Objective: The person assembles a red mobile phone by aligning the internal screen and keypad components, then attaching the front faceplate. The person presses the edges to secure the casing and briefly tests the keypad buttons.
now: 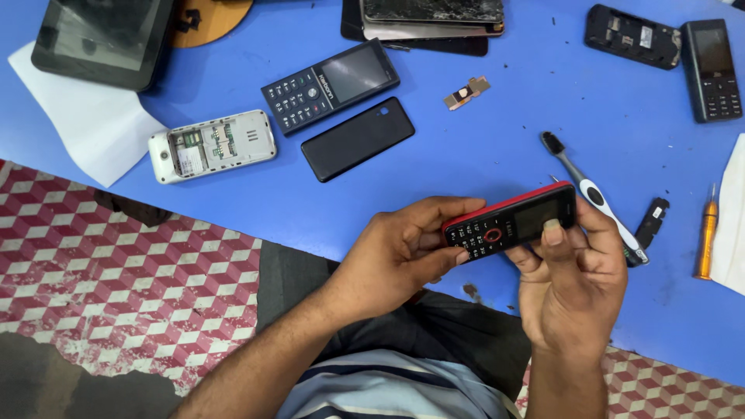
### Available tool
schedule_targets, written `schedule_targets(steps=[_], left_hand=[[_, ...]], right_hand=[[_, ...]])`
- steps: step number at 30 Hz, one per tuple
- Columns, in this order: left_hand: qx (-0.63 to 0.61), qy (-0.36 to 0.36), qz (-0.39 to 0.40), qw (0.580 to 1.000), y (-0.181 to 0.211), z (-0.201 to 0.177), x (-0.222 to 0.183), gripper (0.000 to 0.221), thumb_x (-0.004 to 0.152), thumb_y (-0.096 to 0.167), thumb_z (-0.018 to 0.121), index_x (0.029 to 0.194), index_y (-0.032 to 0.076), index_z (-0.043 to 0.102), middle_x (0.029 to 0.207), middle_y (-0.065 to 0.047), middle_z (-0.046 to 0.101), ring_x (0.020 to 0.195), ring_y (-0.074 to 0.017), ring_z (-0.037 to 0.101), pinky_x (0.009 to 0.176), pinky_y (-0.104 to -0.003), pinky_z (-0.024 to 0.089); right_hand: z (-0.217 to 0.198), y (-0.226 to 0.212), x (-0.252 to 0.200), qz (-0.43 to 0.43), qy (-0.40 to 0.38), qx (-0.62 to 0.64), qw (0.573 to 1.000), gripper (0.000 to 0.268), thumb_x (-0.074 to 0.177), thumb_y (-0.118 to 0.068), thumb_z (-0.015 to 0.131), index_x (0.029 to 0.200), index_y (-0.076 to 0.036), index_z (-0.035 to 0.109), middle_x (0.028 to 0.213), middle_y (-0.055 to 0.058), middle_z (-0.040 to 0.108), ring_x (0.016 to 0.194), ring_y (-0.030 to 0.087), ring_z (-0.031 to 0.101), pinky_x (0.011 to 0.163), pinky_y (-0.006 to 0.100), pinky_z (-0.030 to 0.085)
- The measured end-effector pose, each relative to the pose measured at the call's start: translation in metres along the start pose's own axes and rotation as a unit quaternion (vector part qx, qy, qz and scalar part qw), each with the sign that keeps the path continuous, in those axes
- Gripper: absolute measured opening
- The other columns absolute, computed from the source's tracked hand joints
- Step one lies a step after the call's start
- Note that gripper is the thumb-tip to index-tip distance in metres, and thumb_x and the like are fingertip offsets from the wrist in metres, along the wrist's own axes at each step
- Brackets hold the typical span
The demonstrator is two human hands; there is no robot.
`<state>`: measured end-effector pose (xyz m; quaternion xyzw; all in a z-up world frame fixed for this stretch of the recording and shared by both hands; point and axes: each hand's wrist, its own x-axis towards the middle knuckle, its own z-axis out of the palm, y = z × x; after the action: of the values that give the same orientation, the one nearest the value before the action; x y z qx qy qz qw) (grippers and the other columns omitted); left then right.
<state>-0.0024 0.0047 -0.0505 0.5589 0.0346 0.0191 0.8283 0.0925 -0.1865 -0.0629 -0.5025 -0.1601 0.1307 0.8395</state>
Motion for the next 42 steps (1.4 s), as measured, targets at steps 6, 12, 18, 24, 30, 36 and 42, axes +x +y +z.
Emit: schedule_targets(steps=[6, 12, 18, 24, 30, 36, 42], left_hand=[[0.133, 0.016, -0.02, 0.991, 0.011, 0.009, 0.002, 0.048, 0.093, 0.005, 0.073, 0.138, -0.002, 0.058, 0.104, -0.01, 0.076, 0.082, -0.0098, 0.069, 0.064, -0.021, 0.056], [0.122, -0.047, -0.074, 0.989, 0.014, 0.012, 0.007, 0.036, 0.093, 0.005, 0.069, 0.126, -0.001, 0.057, 0.094, -0.007, 0.076, 0.088, -0.0115, 0.076, 0.072, -0.025, 0.065], [0.037, -0.029, -0.031, 0.998, 0.003, 0.014, 0.007, 0.024, 0.1, -0.005, 0.062, 0.124, -0.006, 0.056, 0.107, -0.016, 0.07, 0.098, -0.0206, 0.074, 0.085, -0.031, 0.064], [-0.072, -0.02, -0.039, 0.996, 0.005, 0.006, 0.007, 0.028, 0.099, -0.009, 0.059, 0.125, -0.007, 0.048, 0.124, -0.021, 0.068, 0.108, -0.0313, 0.074, 0.093, -0.045, 0.067], [-0.089, -0.063, -0.014, 0.994, 0.009, 0.004, 0.003, 0.041, 0.101, -0.011, 0.051, 0.14, -0.001, 0.043, 0.137, -0.024, 0.061, 0.125, -0.0329, 0.066, 0.098, -0.046, 0.063], [-0.078, -0.072, -0.026, 0.994, 0.013, 0.003, 0.001, 0.047, 0.105, -0.008, 0.043, 0.151, -0.001, 0.04, 0.142, -0.019, 0.058, 0.13, -0.0324, 0.062, 0.104, -0.044, 0.059], [-0.036, -0.033, -0.028, 0.998, 0.013, 0.007, -0.001, 0.043, 0.106, -0.006, 0.041, 0.149, -0.003, 0.041, 0.142, -0.021, 0.058, 0.129, -0.0317, 0.063, 0.103, -0.043, 0.059]], right_hand=[[0.003, 0.002, -0.003, -0.013, 0.029, -0.025, 0.999, 0.036, 0.107, 0.0, 0.061, 0.141, 0.006, 0.054, 0.127, 0.018, 0.068, 0.113, 0.025, 0.071, 0.097, 0.044, 0.064], [-0.008, 0.008, -0.007, -0.024, 0.014, -0.048, 0.998, 0.038, 0.11, 0.0, 0.062, 0.146, 0.008, 0.055, 0.123, 0.02, 0.069, 0.106, 0.02, 0.066, 0.095, 0.035, 0.056], [-0.007, 0.006, -0.009, -0.033, -0.04, 0.015, 0.999, 0.036, 0.116, -0.014, 0.055, 0.144, 0.008, 0.054, 0.13, 0.023, 0.065, 0.115, 0.028, 0.066, 0.105, 0.043, 0.055], [0.001, -0.006, -0.004, -0.018, -0.04, 0.013, 0.999, 0.035, 0.114, -0.017, 0.047, 0.142, 0.005, 0.052, 0.134, 0.031, 0.064, 0.117, 0.041, 0.068, 0.103, 0.053, 0.057], [0.006, -0.01, -0.006, -0.01, -0.034, -0.002, 0.999, 0.033, 0.112, -0.011, 0.047, 0.141, 0.005, 0.052, 0.133, 0.031, 0.063, 0.119, 0.04, 0.067, 0.104, 0.053, 0.055], [0.003, -0.007, -0.006, -0.013, -0.036, 0.022, 0.999, 0.032, 0.113, -0.009, 0.047, 0.141, 0.005, 0.052, 0.134, 0.029, 0.063, 0.12, 0.039, 0.067, 0.107, 0.052, 0.054], [-0.001, -0.004, -0.007, -0.006, -0.025, 0.015, 1.0, 0.031, 0.113, -0.01, 0.047, 0.14, 0.005, 0.053, 0.133, 0.029, 0.063, 0.119, 0.039, 0.067, 0.107, 0.052, 0.053]])
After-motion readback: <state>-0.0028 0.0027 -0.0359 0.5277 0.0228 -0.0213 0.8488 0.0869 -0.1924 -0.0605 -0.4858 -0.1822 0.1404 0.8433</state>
